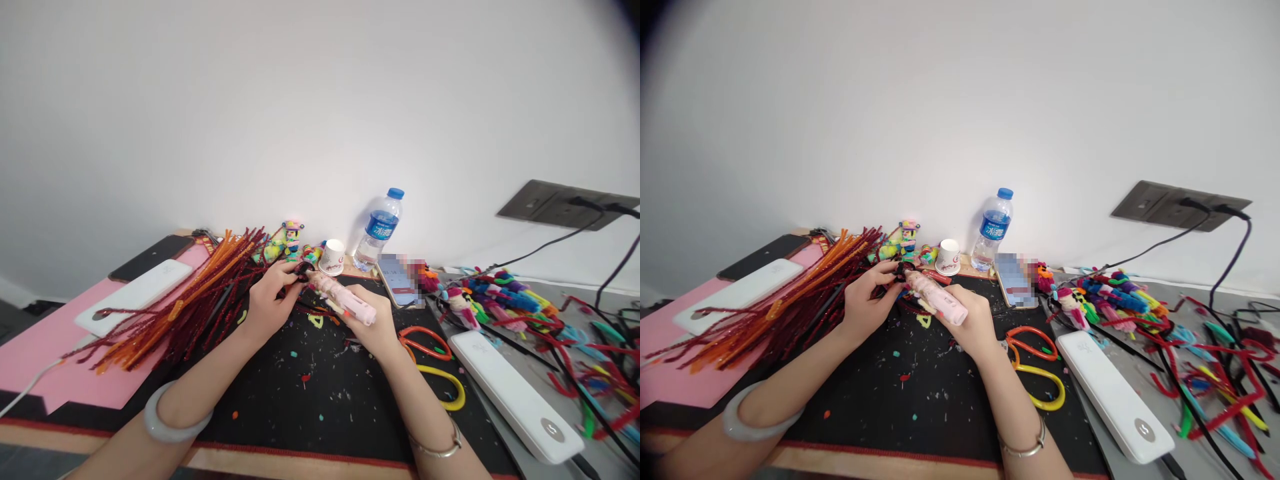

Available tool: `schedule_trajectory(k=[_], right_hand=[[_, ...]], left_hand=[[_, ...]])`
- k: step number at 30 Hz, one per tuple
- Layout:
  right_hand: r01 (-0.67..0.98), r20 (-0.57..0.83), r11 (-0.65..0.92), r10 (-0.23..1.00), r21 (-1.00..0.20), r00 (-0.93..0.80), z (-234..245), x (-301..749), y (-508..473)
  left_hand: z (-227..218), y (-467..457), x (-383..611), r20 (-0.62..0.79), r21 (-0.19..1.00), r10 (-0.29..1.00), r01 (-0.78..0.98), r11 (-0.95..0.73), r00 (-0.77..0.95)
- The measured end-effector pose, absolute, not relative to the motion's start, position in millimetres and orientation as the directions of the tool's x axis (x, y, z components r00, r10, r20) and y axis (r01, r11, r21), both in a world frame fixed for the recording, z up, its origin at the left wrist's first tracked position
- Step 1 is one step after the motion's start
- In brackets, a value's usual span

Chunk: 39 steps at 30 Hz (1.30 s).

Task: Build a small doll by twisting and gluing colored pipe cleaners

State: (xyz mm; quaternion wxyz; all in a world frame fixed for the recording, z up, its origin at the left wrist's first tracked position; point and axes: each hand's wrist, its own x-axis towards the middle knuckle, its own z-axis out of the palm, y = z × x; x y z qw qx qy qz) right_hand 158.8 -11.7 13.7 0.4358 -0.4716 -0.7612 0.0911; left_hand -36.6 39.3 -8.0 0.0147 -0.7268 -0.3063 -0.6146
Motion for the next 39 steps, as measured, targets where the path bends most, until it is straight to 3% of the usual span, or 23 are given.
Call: schedule_trajectory(k=[7,15,21,25,29,36,39], right_hand=[[0.659,0.597,0.509,0.794,-0.554,-0.111,9,163,-11],[0.653,0.584,0.526,0.797,-0.545,-0.155,9,159,-11],[0.7,0.595,0.464,0.801,-0.542,-0.07,8,165,-10],[0.799,0.548,0.315,0.836,-0.512,0.021,13,172,-6],[0.933,0.419,0.042,0.9,-0.357,0.119,8,183,2],[0.96,0.258,-0.04,0.959,-0.276,0.114,-13,189,11],[0.946,0.329,-0.068,0.928,-0.317,0.177,-8,185,8]], left_hand=[[-8,40,-37,0.901,0.366,0.432,0.481,-0.797,0.03],[-5,38,-35,0.91,0.338,0.408,0.442,-0.831,0.073],[-5,38,-36,0.9,0.377,0.436,0.454,-0.807,0.026],[-6,39,-38,0.889,0.403,0.457,0.464,-0.789,0.006],[-8,39,-38,0.886,0.411,0.464,0.453,-0.791,0.005],[-5,37,-36,0.906,0.347,0.416,0.421,-0.838,0.081],[-5,36,-36,0.91,0.323,0.395,0.381,-0.866,0.128]])
